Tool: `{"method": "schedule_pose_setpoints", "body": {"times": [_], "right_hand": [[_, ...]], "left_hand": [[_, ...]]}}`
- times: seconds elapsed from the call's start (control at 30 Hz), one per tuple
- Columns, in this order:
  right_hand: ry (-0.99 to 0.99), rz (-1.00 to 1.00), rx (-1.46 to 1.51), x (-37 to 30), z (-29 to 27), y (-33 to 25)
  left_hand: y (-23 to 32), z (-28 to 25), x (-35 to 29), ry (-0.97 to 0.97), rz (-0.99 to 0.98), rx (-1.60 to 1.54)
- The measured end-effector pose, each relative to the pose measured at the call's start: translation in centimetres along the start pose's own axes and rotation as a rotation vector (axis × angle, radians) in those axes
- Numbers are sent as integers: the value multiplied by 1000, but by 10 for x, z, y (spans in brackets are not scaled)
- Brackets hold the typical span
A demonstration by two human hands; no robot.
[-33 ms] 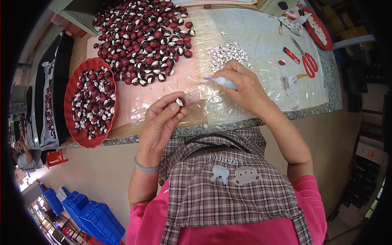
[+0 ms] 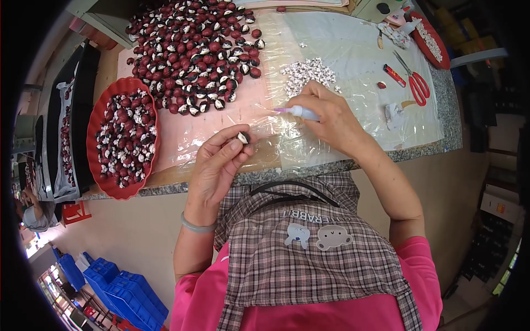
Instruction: Gluing small white components onto the heads of toy figurines at a factory workbench.
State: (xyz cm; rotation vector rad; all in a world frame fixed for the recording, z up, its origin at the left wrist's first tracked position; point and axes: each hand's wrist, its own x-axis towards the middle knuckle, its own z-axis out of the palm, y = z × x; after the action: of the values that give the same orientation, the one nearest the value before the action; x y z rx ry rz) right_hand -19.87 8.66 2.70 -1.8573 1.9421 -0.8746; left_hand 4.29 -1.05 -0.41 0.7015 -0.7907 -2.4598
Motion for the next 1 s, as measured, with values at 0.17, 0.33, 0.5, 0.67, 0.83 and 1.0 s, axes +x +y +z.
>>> {"method": "schedule_pose_setpoints", "body": {"times": [0.17, 0.33, 0.5, 0.67, 0.83, 1.0], "right_hand": [[-134, -70, -142, 10, -5, 1], [-68, -113, -32, 10, -11, 1], [-144, 443, 814, -7, -13, -13], [-119, 453, 1070, -26, -8, -22], [-41, 484, 1126, -35, 0, -34], [-10, 517, 1087, -39, 2, -41]], "left_hand": [[4, 2, -6, -1, 21, -2], [0, 4, -8, -26, 20, 30], [-11, 23, -6, -77, -16, 140], [-22, 39, -1, -164, 4, 266], [-27, 47, -3, -159, 38, 390], [-29, 52, -5, -139, 84, 513]]}}
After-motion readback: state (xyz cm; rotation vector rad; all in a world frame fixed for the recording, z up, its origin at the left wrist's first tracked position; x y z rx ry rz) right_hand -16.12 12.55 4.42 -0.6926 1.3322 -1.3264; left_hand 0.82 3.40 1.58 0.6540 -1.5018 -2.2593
